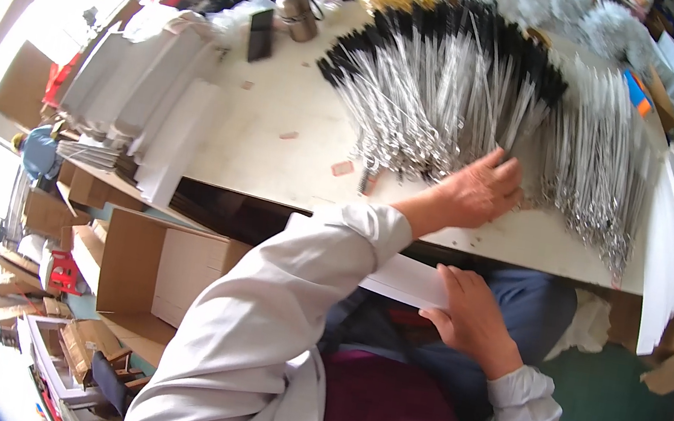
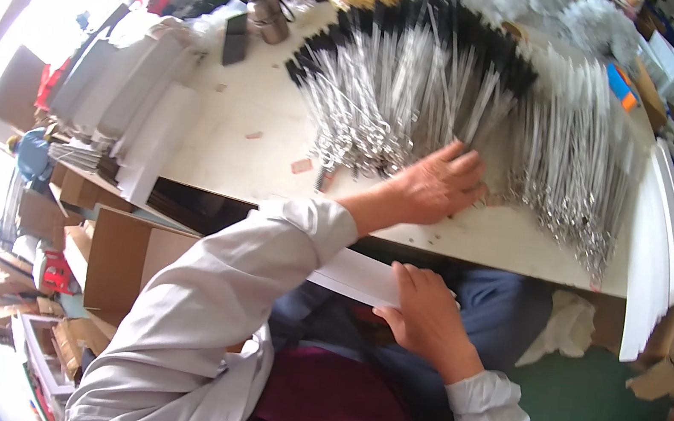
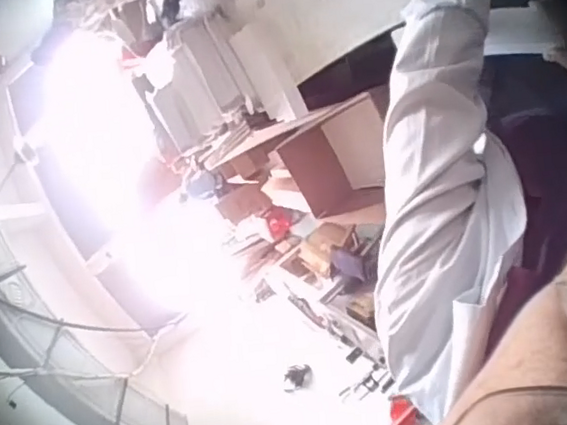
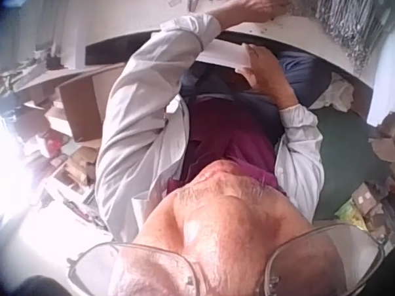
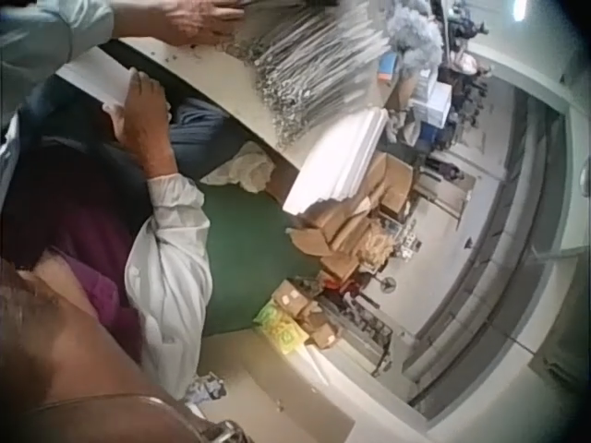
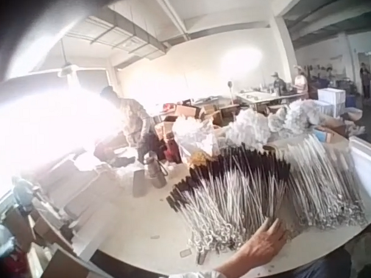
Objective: Manually assembling metal wire components with cardboard sleeves and organizing them for packaging.
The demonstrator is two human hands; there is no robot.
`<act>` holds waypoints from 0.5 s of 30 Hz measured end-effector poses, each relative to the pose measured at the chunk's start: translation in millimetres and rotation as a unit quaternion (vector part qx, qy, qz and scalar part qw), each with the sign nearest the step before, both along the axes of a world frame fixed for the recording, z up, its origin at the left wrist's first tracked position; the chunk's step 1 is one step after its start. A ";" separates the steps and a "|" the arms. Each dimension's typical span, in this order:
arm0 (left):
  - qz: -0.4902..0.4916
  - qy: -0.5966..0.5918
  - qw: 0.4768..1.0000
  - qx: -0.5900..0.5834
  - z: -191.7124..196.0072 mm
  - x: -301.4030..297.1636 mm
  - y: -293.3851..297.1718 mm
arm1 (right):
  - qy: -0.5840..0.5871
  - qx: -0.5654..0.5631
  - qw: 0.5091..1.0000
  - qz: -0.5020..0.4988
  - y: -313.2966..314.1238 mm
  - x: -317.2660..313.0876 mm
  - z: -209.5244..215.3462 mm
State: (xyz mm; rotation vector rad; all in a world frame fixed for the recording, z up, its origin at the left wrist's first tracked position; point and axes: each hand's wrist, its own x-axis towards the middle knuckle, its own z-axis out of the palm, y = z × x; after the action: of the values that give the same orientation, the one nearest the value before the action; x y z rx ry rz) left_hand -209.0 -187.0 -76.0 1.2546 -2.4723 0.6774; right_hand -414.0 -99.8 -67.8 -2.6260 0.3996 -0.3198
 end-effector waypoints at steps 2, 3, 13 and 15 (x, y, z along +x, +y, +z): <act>0.009 -0.002 0.999 -0.035 3.4 -0.8 6.6 | 0.005 0.012 1.000 0.003 -1.5 -2.7 3.4; 0.005 0.036 0.999 -0.017 6.8 1.7 13.2 | 0.002 0.002 1.000 0.001 -3.1 -3.0 3.8; 0.070 0.220 0.924 0.304 64.5 18.3 158.6 | -0.003 -0.086 0.996 -0.024 -29.9 -7.7 26.1; 0.094 0.227 0.917 0.313 49.0 24.0 168.6 | -0.006 -0.112 0.994 -0.009 -30.6 0.0 26.8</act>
State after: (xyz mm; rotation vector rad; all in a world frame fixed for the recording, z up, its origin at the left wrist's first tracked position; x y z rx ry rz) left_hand -185.0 -18.4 -27.0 1.6440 -2.2371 -0.3923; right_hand -414.0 -130.4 -41.0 -2.8394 0.4046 -0.4064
